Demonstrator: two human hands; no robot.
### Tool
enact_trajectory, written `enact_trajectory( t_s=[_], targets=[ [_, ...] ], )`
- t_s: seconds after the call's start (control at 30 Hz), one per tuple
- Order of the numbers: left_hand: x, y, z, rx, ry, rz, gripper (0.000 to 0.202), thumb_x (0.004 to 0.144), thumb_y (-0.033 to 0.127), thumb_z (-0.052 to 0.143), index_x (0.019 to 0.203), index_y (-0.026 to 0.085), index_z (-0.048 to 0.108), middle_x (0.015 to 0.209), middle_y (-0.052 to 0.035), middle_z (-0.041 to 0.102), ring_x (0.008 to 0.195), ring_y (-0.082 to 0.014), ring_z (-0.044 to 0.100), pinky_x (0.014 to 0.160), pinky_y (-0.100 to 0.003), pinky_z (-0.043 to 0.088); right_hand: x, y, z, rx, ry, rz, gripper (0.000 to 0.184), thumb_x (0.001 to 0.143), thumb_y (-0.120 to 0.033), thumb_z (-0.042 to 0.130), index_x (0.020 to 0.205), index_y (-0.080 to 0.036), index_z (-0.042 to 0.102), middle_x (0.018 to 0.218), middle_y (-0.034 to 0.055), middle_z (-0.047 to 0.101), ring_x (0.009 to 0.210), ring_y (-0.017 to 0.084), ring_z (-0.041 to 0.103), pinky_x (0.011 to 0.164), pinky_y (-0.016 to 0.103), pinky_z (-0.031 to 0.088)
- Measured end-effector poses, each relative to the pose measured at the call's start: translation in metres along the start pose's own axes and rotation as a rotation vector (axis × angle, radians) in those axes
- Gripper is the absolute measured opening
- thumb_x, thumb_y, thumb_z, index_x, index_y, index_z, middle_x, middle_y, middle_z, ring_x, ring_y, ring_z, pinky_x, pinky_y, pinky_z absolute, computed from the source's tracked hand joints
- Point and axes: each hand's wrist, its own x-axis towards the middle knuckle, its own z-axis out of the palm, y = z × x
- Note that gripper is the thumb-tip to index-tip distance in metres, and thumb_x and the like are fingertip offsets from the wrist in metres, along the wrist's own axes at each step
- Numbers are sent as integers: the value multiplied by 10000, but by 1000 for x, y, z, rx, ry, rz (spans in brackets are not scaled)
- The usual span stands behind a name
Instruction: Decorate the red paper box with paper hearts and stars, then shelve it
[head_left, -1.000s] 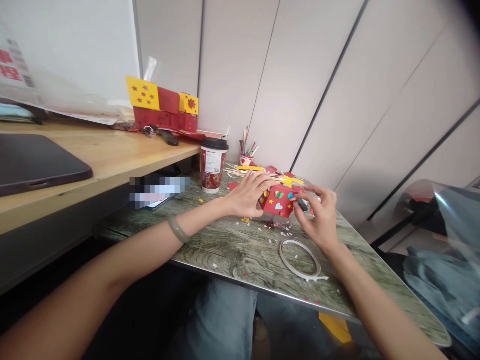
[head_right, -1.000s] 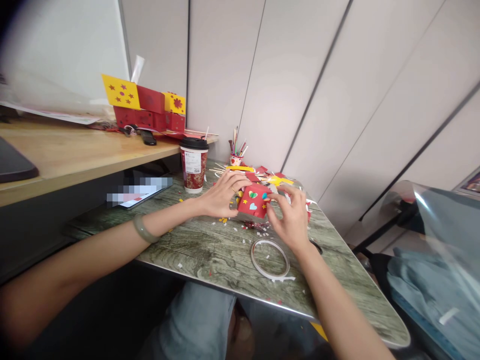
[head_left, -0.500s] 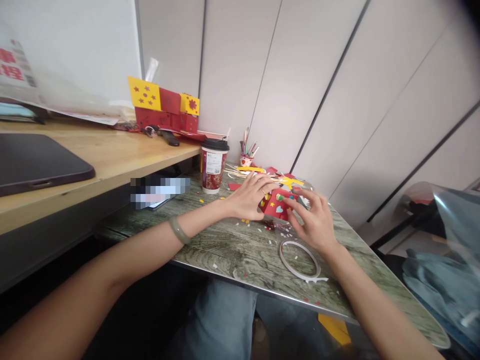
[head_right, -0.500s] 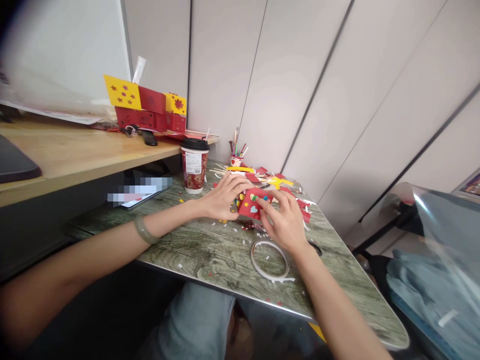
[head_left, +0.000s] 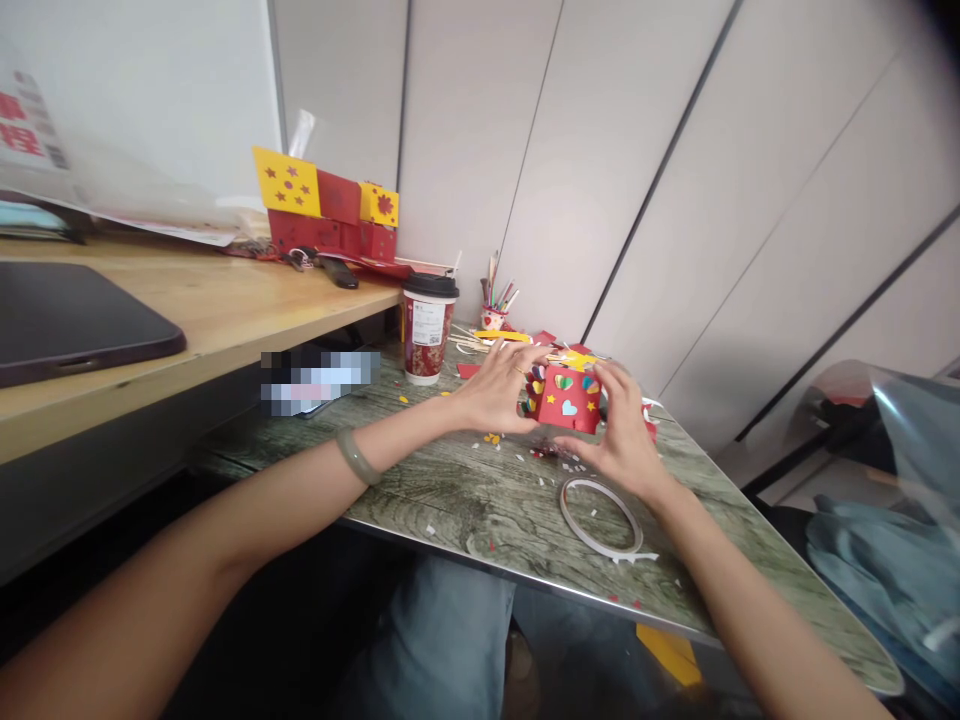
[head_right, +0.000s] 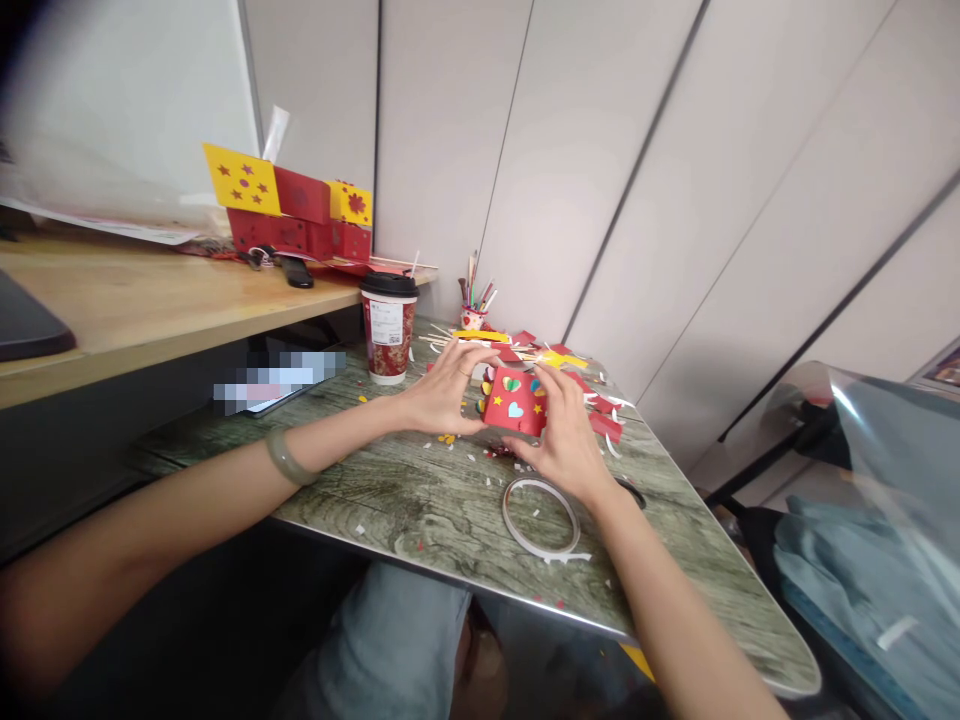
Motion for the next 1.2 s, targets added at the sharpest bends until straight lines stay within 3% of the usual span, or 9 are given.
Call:
enact_trajectory(
  t_s=[0.17,0.37,0.53,0.67,0.8,1.07,1.2],
  targets=[
    [-1,4,3,26,25,99,836,606,375,648,1280,184,192,1262,-143,388,1168,-303,336,1020,-511,238,1,-4,1,-6,-96,-3,776,653,-222,595,1333,-197,220,1283,117,360,1171,304,344,986,483,321],
    [1,14,1,-19,5,136,830,619,422,661,1275,193,206,1229,-135,418,1165,-294,357,1033,-521,225,-2,-5,5,46,-125,32,729,617,-178,611,1268,-217,286,1223,98,418,1129,297,381,953,478,356],
    [3,11,-1,-106,41,31,1019,542,498,725,1324,180,154,1311,-156,341,1211,-299,319,1033,-491,265,-6,2,9,195,-26,132,725,646,-233,655,1258,-207,265,1253,125,372,1154,290,396,974,469,344],
    [3,7,0,-148,46,-37,1027,543,398,739,1343,173,135,1325,-159,314,1215,-296,321,1024,-479,292,-7,4,11,235,64,180,760,637,-284,698,1249,-214,252,1225,118,376,1138,280,410,963,470,357],
    [3,5,1,-186,42,-62,939,572,284,698,1332,166,160,1278,-144,356,1172,-270,371,1002,-452,332,-6,5,11,242,42,153,748,656,-300,697,1251,-222,252,1248,120,366,1149,274,405,967,472,355],
    [1,-4,4,-61,56,-62,811,620,364,663,1286,173,241,1266,-131,388,1164,-265,359,1013,-449,307,-2,0,1,-31,114,3,902,686,-506,678,1364,-214,160,1347,145,262,1236,325,279,1012,533,271],
    [0,-6,4,27,60,-21,752,637,379,644,1256,161,277,1246,-146,397,1173,-275,345,1021,-469,281,-1,-6,-4,-182,42,-59,748,761,-535,595,1356,-248,242,1356,110,251,1241,311,267,1027,511,262]
  ],
)
